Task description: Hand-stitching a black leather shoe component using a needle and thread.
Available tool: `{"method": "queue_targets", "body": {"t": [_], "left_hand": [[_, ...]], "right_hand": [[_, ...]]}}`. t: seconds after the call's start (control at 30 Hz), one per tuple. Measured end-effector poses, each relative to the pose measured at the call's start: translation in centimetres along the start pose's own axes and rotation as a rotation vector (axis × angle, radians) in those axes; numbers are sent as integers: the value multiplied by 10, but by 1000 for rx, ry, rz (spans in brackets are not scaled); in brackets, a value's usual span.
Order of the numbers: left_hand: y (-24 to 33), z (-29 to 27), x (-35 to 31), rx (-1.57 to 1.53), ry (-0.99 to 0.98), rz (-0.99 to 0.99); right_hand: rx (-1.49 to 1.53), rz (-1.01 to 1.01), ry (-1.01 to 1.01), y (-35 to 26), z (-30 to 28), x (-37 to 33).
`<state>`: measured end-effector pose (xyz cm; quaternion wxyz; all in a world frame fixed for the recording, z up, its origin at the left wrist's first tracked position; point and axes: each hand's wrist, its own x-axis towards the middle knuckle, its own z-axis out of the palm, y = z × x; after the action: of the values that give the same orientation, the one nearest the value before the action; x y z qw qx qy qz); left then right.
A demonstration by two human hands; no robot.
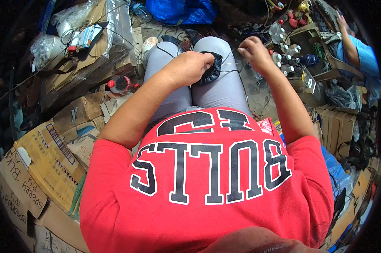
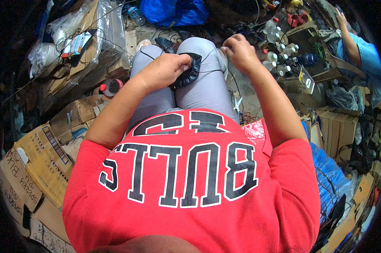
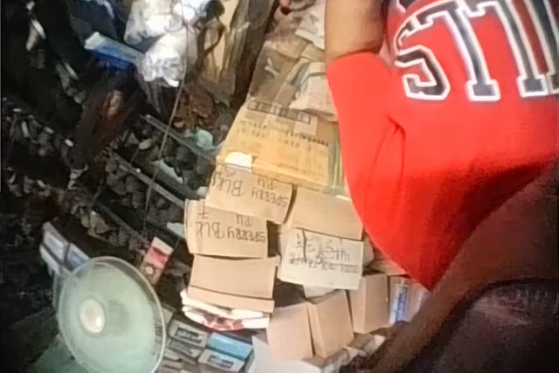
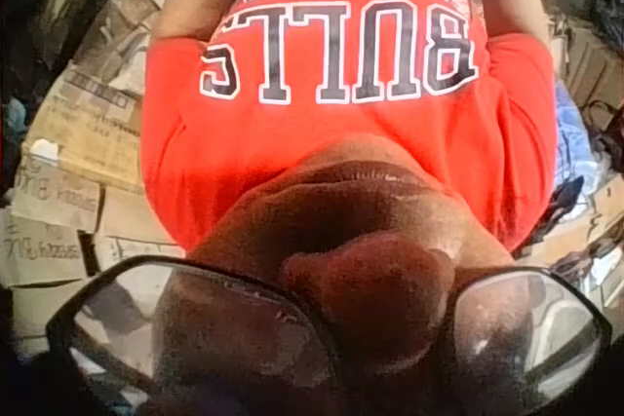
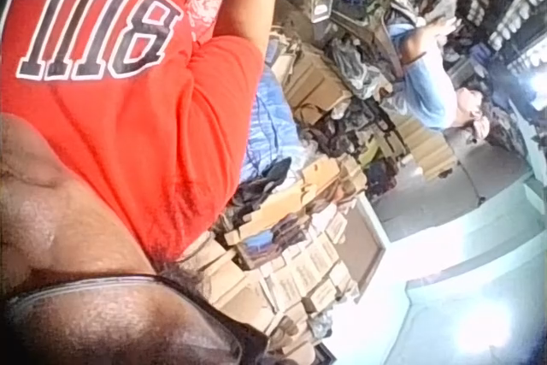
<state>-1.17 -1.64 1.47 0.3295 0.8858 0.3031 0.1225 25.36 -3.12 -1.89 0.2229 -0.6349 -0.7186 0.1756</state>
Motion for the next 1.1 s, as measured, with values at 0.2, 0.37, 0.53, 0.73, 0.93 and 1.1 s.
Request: {"method": "queue_targets", "body": {"t": [0.2,0.37,0.53,0.73,0.93,1.1], "left_hand": [[-3,-4,-12,-74,30,-28],[-6,-2,-11,9,-9,42],[-25,-14,-44,79,41,99],[-60,-53,-131,-61,290,-277],[17,-91,-71,-805,501,46],[65,-52,-45,-1158,11,396]], "right_hand": [[-300,-448,-168,-82,-38,-9],[-398,-459,-319,-94,-14,-13],[-267,-545,-329,-72,-17,-11],[218,83,-297,-14,-42,-34],[1394,109,-107,-67,-21,5],[1561,-6,-346,-138,-8,-4]]}}
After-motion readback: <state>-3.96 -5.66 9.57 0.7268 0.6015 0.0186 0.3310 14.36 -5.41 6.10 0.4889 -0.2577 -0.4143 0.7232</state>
